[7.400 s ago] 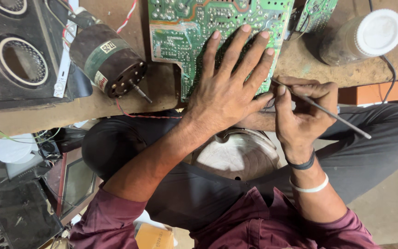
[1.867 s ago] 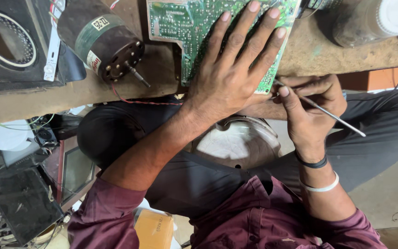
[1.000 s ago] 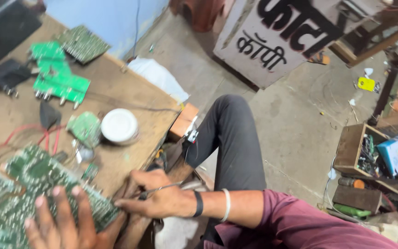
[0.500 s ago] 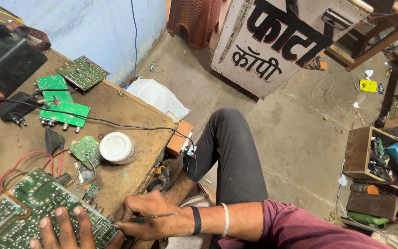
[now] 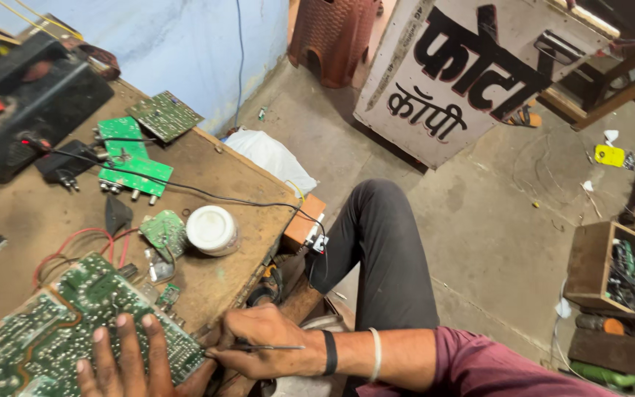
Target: The person uses a small metal tool to scrape and clean the surface of a green circuit board. They work on different areas of the board, occasionally adjusting their grip and the board's position.
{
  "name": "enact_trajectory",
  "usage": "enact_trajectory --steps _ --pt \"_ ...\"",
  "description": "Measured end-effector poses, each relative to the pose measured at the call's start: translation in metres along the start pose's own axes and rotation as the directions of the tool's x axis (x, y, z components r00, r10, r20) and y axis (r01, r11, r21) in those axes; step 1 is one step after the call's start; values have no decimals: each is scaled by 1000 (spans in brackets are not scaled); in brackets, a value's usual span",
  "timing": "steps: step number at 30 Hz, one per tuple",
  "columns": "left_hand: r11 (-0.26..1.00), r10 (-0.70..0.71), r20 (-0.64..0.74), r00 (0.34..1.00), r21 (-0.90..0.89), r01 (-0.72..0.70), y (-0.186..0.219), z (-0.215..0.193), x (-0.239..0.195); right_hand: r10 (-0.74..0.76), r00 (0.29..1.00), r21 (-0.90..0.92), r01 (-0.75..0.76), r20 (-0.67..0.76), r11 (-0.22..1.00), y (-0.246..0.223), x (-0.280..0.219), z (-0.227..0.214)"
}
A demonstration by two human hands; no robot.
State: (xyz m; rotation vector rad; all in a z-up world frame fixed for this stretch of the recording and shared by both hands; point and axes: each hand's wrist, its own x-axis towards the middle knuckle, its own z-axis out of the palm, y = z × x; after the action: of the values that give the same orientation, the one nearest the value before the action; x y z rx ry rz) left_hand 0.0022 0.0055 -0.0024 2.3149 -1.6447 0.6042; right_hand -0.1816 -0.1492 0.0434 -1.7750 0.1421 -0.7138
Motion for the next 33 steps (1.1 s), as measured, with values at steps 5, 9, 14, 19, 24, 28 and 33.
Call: enact_trajectory --steps 5,9,14,19,24,28,33 --pt "997 -31 -69 997 -77 26 17 -22 18 -52 999 -102 51 -10 993 5 8 2" --pt "985 -118 94 989 -113 128 30 -37 22 -87 996 -190 84 -7 978 12 1 -3" --pt "962 -108 100 989 -239 129 33 -47 28 -172 985 -423 168 29 890 25 -8 -6" --pt "974 -115 94 989 -183 130 33 -54 25 -18 999 -238 11 -28 971 15 -11 1" --pt "973 -113 70 991 -195 125 32 -47 20 -33 999 -204 30 -10 978 15 -11 4" --pt "978 -104 59 993 -178 113 32 -39 18 21 1000 -236 -22 -8 971 20 -6 0" --pt "979 -99 90 991 -168 113 31 -39 15 4 1000 -235 -5 -4 972 16 -7 3"
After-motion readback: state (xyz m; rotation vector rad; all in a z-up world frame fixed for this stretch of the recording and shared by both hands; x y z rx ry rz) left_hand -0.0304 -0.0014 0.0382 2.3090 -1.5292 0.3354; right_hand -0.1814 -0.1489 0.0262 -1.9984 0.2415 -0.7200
